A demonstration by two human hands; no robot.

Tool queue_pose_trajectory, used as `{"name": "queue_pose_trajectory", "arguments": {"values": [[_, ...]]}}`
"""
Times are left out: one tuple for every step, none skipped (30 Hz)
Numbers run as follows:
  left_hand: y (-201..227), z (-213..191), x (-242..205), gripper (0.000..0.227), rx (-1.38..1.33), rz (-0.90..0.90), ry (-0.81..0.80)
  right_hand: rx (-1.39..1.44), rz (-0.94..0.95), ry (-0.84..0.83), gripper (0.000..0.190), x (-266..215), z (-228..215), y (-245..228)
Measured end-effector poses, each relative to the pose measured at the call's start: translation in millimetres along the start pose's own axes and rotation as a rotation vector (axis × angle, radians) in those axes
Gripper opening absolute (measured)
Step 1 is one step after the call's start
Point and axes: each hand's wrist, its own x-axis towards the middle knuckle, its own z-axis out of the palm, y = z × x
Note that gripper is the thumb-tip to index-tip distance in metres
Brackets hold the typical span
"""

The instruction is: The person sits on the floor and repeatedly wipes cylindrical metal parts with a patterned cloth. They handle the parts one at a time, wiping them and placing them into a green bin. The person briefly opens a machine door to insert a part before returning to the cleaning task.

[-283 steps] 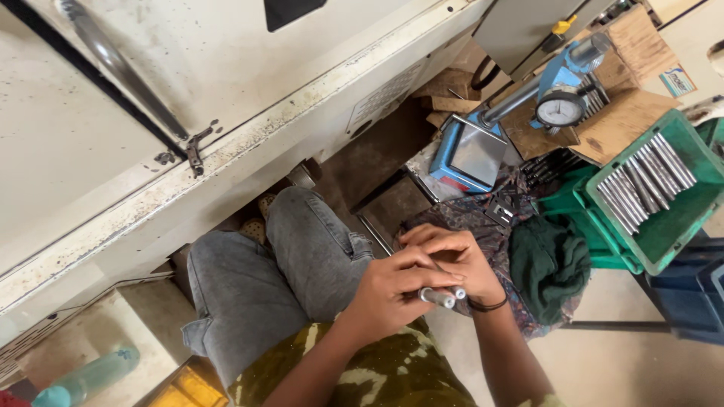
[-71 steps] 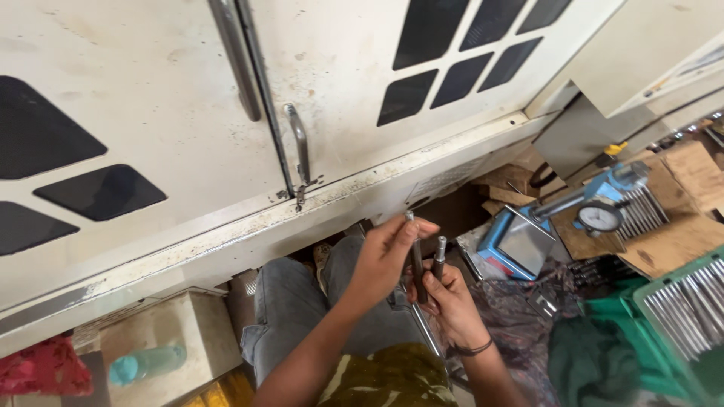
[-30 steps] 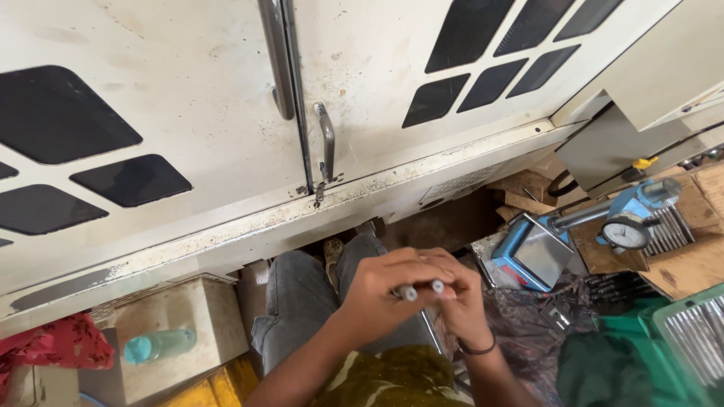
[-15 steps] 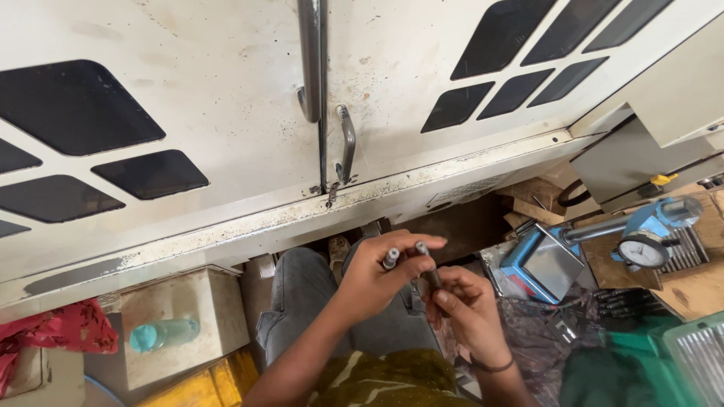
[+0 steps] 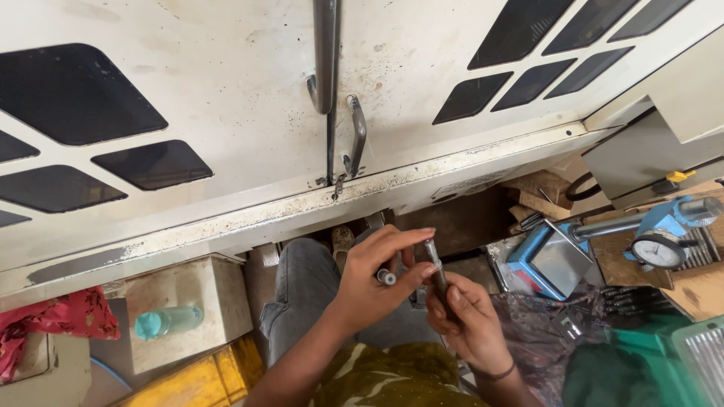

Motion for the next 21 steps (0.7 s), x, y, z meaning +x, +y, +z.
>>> {"name": "queue_pose_trajectory", "arguments": {"values": [[-0.2, 0.5, 0.2, 0.040, 0.007, 0.007, 0.011, -0.017, -0.011, -0.002, 0.043, 0.0, -0.5, 0.4], [-0.9, 1.2, 0.8, 0.038, 0.013, 0.013, 0.022, -0.030, -0.014, -0.001, 0.043, 0.0, -1.2, 0.7], [-1.7, 1.9, 1.2, 0.037, 0.019, 0.020, 0.033, -0.044, -0.016, -0.001, 0.044, -0.1, -2.0, 0.9], [-2.7, 2.6, 1.9, 0.034, 0.024, 0.037, 0.049, -0.057, -0.019, 0.001, 0.045, -0.4, -2.9, 1.5], [-3.9, 3.2, 3.2, 0.031, 0.029, 0.055, 0.064, -0.060, -0.017, -0.004, 0.045, -0.4, -3.7, 2.3], [-4.8, 3.9, 4.2, 0.029, 0.034, 0.072, 0.079, -0.063, -0.016, -0.009, 0.045, -0.2, -4.4, 3.6], [-5.2, 4.6, 4.8, 0.026, 0.016, 0.055, 0.092, -0.066, -0.015, -0.013, 0.045, -0.3, -5.1, 4.7], [-5.2, 5.2, 4.7, 0.024, -0.001, 0.036, 0.106, -0.053, -0.009, -0.008, 0.045, -1.0, -5.7, 5.5], [-4.7, 5.4, 4.4, 0.022, -0.019, 0.018, 0.120, -0.040, -0.003, -0.002, 0.045, -1.6, -6.2, 6.5], [-3.8, 5.2, 3.9, 0.026, 0.009, 0.007, 0.107, -0.028, 0.002, 0.001, 0.045, -1.3, -6.9, 6.7], [-2.3, 4.8, 2.8, 0.031, 0.037, -0.003, 0.094, -0.029, -0.004, 0.007, 0.044, -0.8, -7.7, 6.5], [-1.1, 4.4, 2.4, 0.035, 0.066, -0.013, 0.080, -0.030, -0.010, 0.013, 0.042, 0.0, -8.4, 6.2], [-0.5, 4.3, 2.8, 0.034, 0.036, -0.010, 0.083, -0.030, -0.016, 0.019, 0.041, 0.6, -9.2, 5.7], [0.1, 4.5, 2.6, 0.033, 0.007, -0.008, 0.087, -0.047, -0.009, 0.024, 0.042, 0.4, -9.8, 5.6], [0.0, 4.6, 2.7, 0.032, -0.022, -0.006, 0.090, -0.064, -0.001, 0.029, 0.042, 0.3, -10.2, 5.8], [-0.7, 5.0, 2.9, 0.029, -0.042, -0.025, 0.105, -0.081, 0.007, 0.034, 0.042, -0.1, -10.6, 6.3], [-1.8, 5.7, 3.2, 0.026, -0.063, -0.044, 0.121, -0.122, 0.008, 0.037, 0.042, -0.4, -10.9, 7.1], [-3.1, 6.9, 3.4, 0.024, -0.085, -0.061, 0.135, -0.164, 0.006, 0.041, 0.043, -0.6, -11.2, 7.7], [-3.8, 8.1, 2.8, 0.023, -0.106, -0.087, 0.141, -0.206, 0.005, 0.046, 0.044, -1.1, -11.4, 8.1], [-4.6, 8.5, 2.0, 0.022, -0.124, -0.112, 0.148, -0.237, 0.002, 0.066, 0.044, -0.6, -11.3, 8.5], [-5.2, 8.5, 0.9, 0.022, -0.142, -0.136, 0.156, -0.269, -0.002, 0.086, 0.044, 0.0, -11.1, 8.6]]}}
